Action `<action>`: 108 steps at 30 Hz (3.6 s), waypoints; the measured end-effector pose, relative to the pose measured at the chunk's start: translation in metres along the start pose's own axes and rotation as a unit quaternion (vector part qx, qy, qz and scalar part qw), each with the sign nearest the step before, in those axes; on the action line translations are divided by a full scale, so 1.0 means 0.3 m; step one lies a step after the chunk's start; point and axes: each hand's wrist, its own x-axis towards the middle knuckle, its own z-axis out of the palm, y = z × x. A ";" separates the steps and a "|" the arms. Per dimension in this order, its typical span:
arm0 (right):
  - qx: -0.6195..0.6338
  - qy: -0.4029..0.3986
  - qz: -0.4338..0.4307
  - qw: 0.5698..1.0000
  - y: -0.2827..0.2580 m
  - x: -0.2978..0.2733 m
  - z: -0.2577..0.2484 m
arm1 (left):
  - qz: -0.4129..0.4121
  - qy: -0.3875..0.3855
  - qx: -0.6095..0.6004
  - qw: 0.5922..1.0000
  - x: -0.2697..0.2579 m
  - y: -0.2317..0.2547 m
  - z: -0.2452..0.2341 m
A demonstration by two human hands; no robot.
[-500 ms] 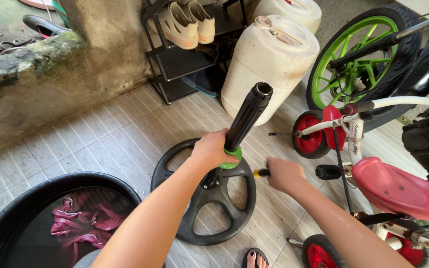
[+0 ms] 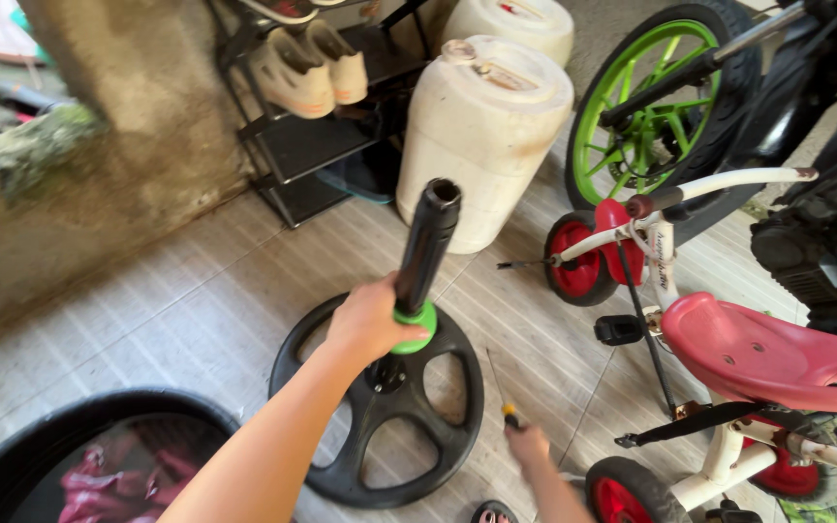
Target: The person removes the fan blade from the motor housing using a screwdriver, then cleans the blade with a toothbrush. The person does not reassemble the fan in this clip.
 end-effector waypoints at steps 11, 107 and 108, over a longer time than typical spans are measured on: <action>-0.228 -0.055 -0.011 0.972 0.087 -0.018 0.119 | -0.052 -0.027 -0.004 0.998 0.008 0.065 -0.025; -0.128 -0.040 -0.289 0.948 -0.681 -0.280 0.288 | 0.111 0.054 0.004 0.992 0.046 -0.021 -0.009; -0.145 -0.039 -0.288 0.946 -0.675 -0.281 0.290 | 0.106 0.045 0.009 0.993 0.045 -0.020 -0.005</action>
